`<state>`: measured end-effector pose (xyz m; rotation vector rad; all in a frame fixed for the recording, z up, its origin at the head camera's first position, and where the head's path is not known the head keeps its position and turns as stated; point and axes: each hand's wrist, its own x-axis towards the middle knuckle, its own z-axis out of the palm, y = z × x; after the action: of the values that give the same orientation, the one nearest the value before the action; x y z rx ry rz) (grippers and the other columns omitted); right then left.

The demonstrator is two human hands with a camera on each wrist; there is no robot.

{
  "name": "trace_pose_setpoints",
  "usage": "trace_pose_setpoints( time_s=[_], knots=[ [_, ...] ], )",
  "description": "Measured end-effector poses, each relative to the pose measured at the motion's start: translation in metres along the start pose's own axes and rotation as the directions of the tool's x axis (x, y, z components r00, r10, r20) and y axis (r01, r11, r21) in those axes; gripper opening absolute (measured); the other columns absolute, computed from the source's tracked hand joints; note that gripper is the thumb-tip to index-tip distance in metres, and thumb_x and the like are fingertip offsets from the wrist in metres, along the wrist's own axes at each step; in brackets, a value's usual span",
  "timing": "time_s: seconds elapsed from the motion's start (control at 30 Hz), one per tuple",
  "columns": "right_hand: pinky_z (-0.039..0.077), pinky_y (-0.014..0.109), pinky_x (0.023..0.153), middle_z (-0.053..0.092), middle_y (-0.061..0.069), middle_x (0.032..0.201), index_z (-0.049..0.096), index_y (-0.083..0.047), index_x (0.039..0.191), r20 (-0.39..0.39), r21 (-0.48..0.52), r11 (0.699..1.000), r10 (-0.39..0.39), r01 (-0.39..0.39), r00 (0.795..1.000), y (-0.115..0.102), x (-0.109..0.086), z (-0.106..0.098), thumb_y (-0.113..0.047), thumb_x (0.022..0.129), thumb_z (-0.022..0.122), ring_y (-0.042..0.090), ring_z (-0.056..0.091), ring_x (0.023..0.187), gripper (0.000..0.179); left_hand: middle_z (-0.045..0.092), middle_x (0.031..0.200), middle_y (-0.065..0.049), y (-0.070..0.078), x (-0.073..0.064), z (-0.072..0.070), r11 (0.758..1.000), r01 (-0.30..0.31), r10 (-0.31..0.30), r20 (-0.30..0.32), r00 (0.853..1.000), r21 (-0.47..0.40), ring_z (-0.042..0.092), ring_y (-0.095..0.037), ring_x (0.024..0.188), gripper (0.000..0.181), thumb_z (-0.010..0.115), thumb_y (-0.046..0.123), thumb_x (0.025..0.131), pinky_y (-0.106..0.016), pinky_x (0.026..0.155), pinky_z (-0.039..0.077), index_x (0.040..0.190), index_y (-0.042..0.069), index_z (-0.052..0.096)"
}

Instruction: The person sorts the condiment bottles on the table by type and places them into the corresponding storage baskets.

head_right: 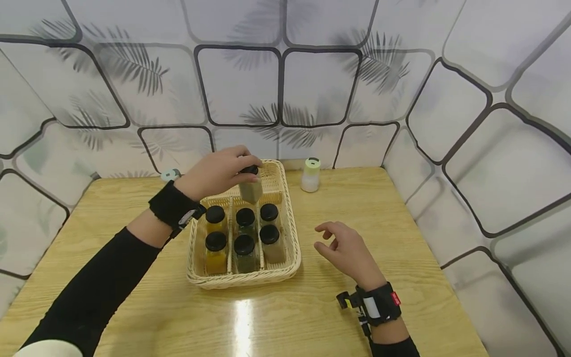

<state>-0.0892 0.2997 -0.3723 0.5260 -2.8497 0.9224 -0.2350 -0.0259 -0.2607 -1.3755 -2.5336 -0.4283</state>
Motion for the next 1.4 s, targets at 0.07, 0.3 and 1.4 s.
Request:
trace_pose_setpoints(
  time_s=[0.07, 0.3, 1.4],
  knots=[
    [0.051, 0.03, 0.057, 0.057, 0.0, 0.094, 0.061, -0.022, 0.117, -0.002, 0.002, 1.0, -0.006, 0.006, 1.0, 0.001, 0.0, 0.0, -0.032, 0.089, 0.067, 0.005, 0.056, 0.065, 0.03, 0.052, 0.096, 0.001, 0.002, 0.003, 0.0, 1.0, 0.002, -0.002, 0.012, 1.0, 0.0, 0.045, -0.012, 0.072, 0.032, 0.059, 0.037, 0.093, -0.031, 0.06, 0.041, 0.121, 0.022, 0.061],
    [0.05, 0.031, 0.056, 0.058, 0.004, 0.094, 0.061, -0.019, 0.117, 0.001, 0.008, 1.0, -0.01, 0.01, 1.0, 0.002, -0.001, 0.0, -0.029, 0.089, 0.067, 0.006, 0.056, 0.065, 0.03, 0.05, 0.096, 0.002, 0.007, 0.01, 0.0, 0.999, 0.026, -0.027, 0.053, 0.998, 0.03, 0.045, -0.012, 0.071, 0.031, 0.057, 0.04, 0.094, -0.03, 0.056, 0.041, 0.12, 0.025, 0.06],
    [0.051, 0.031, 0.059, 0.059, 0.002, 0.095, 0.061, -0.021, 0.116, -0.002, -0.009, 1.0, -0.023, 0.023, 1.0, 0.002, -0.004, -0.001, -0.035, 0.09, 0.065, 0.005, 0.056, 0.065, 0.029, 0.047, 0.094, -0.002, 0.018, 0.035, 0.014, 0.998, 0.027, -0.038, 0.177, 0.983, 0.063, 0.045, -0.017, 0.075, 0.037, 0.056, 0.045, 0.091, -0.035, 0.062, 0.043, 0.122, 0.025, 0.058]
  ],
)
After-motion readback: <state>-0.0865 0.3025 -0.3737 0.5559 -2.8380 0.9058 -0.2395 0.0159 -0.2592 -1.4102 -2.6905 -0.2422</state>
